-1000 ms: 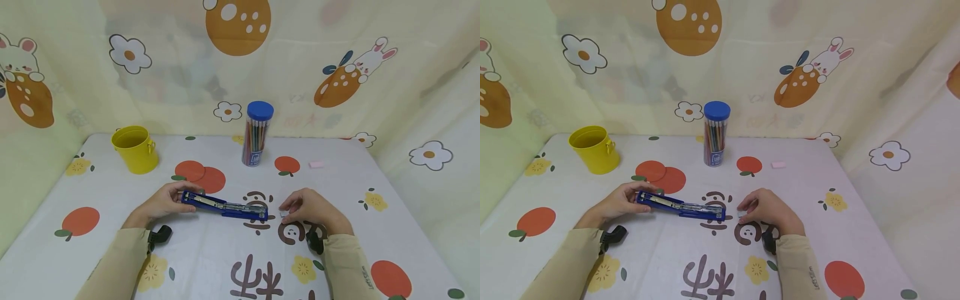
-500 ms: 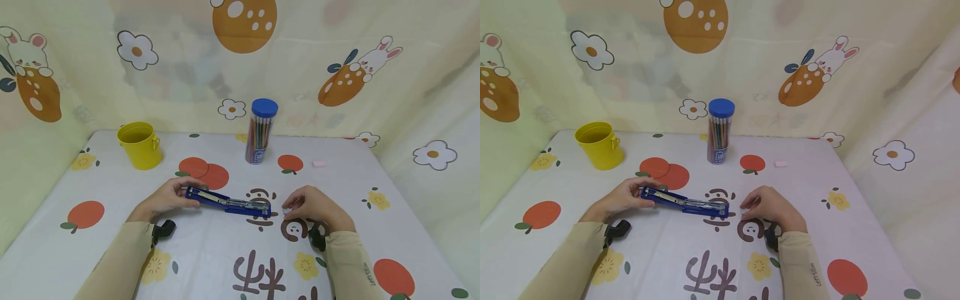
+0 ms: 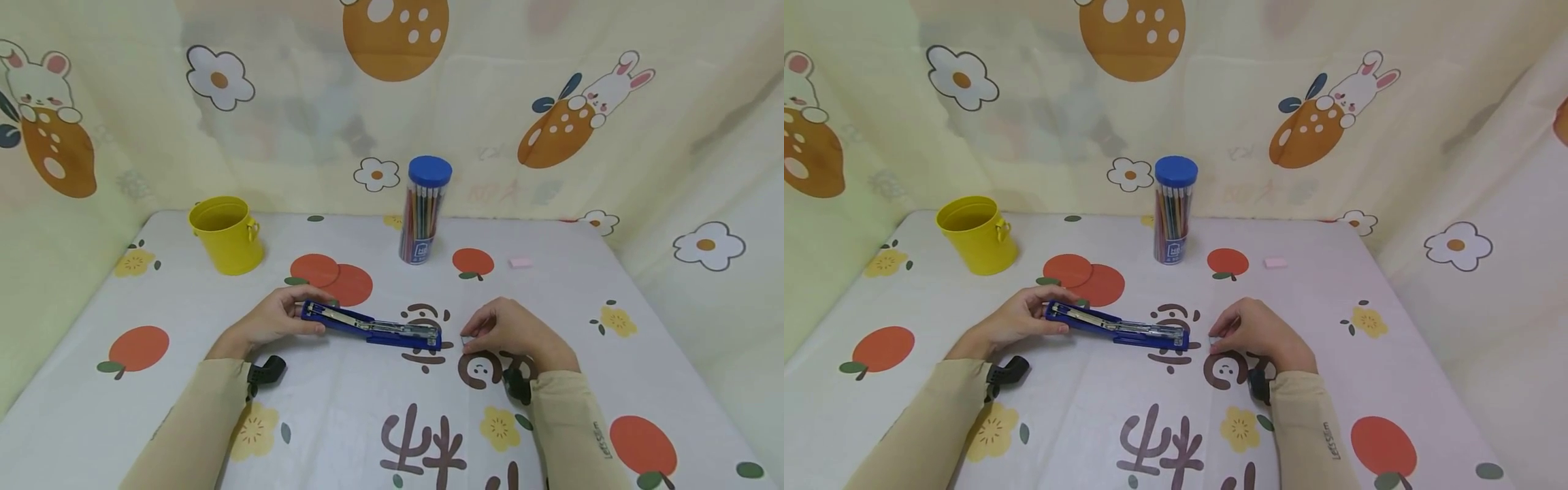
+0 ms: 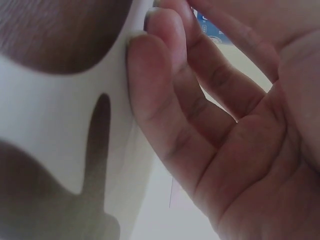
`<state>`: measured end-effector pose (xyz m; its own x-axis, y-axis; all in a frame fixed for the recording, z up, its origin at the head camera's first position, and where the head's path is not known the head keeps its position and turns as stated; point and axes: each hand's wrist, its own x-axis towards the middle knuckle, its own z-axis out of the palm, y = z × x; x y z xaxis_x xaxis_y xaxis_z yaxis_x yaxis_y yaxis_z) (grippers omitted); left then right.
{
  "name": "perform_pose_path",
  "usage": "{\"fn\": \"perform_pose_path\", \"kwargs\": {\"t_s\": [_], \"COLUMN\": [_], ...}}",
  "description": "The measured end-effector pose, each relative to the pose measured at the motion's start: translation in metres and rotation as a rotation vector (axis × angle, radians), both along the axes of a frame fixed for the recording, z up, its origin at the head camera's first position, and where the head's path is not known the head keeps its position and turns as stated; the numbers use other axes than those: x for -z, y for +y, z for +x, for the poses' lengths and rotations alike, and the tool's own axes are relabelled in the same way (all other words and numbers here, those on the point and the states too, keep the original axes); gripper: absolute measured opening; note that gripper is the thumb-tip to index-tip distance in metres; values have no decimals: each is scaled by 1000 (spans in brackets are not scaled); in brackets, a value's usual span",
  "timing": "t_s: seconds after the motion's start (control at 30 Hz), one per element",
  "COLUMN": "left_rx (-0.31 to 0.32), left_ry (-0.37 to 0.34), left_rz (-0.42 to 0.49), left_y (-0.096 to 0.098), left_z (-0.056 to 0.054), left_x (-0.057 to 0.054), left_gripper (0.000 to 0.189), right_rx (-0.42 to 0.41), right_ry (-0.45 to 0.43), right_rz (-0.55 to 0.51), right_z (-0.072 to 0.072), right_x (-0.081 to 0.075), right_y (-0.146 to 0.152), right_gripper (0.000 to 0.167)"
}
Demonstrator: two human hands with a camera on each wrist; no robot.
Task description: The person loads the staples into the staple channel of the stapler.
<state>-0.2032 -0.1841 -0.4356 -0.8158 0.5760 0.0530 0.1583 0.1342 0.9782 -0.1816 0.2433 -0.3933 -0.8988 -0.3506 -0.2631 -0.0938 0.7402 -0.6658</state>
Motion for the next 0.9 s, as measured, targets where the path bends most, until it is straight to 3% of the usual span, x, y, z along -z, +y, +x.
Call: {"fn": "perform_pose_path", "kwargs": {"t_s": [0.63, 0.9], "left_rx": [-10, -16], "left_ry": [-6, -23], "left_rz": [-3, 4], "left_y": [-1, 0], "left_z": [-1, 0], "left_x": [1, 0], "left_gripper": [48, 48], "right_rx": [10, 21], "right_ry": [-1, 64], "right_rz": [-11, -15], "right_z": [2, 1], "right_x": [-2, -3], "right_y": [-2, -8], "right_gripper": [15, 14]}}
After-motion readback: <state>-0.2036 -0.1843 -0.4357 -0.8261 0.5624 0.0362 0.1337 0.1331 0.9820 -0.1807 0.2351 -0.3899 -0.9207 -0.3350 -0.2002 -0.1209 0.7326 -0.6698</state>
